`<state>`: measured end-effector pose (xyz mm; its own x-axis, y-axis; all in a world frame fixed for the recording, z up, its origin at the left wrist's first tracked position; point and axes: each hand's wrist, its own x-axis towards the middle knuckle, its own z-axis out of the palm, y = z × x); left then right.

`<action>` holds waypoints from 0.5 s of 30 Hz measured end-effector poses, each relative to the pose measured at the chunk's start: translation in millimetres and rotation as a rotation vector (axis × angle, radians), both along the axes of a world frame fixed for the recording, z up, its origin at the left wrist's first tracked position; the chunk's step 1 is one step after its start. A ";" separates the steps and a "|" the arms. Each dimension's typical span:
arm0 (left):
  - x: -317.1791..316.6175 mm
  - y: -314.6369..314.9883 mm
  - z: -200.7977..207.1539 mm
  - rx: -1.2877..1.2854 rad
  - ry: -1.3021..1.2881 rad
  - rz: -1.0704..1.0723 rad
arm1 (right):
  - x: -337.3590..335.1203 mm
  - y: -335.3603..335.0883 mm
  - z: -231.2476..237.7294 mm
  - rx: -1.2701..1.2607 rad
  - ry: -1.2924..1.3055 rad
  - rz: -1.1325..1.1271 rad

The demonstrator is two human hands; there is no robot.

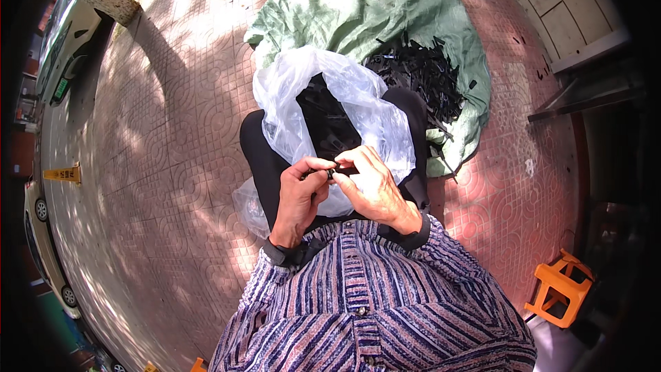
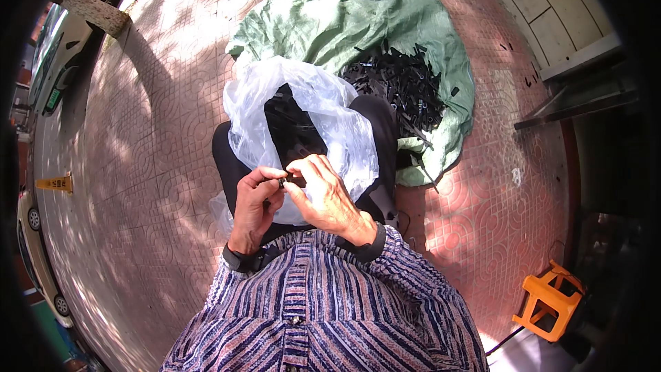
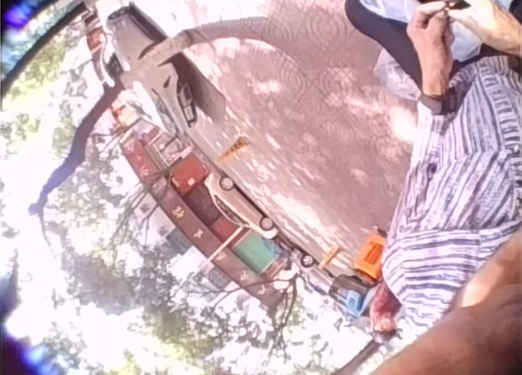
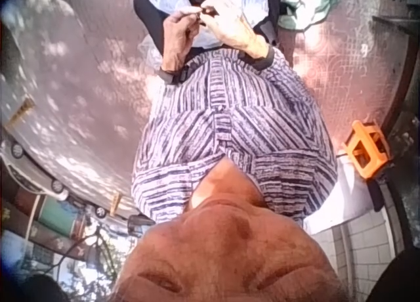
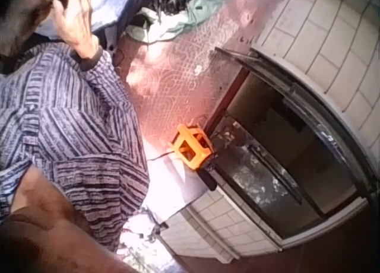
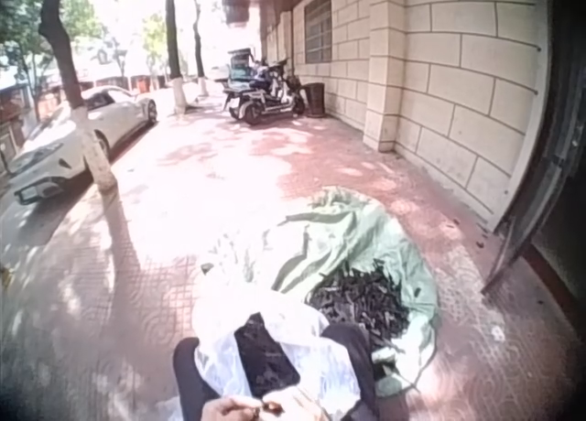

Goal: The recorder sits on the ground and manually assembles small black plastic shoe components, placing the completed pieces into a large plastic bag.

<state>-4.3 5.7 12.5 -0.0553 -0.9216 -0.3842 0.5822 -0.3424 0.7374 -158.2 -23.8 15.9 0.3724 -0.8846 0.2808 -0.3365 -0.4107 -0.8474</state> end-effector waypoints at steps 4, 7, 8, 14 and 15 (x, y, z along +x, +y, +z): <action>-4.6 -6.2 -7.3 -0.019 -0.148 -0.066 | -3.8 -3.7 2.1 0.449 -0.091 0.018; -30.0 -12.0 1.2 -0.229 -0.685 -0.119 | -20.1 -1.7 -5.8 0.573 -0.264 -0.101; -33.8 -13.0 11.6 -0.045 -0.471 -0.112 | -24.1 -3.3 -1.3 0.527 -0.258 -0.081; -1.1 -8.7 -21.5 -0.040 -0.601 -0.217 | 12.8 0.5 -49.5 0.360 -0.181 0.112; -16.9 -0.2 3.6 -0.142 -0.791 -0.276 | 8.7 2.4 -61.3 0.299 -0.237 0.116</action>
<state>-21.1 5.5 16.1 -0.0491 -0.9570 -0.2861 -0.2140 -0.2697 0.9389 -149.5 -21.4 -45.4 0.4304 -0.8962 0.1075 -0.0831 -0.1579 -0.9839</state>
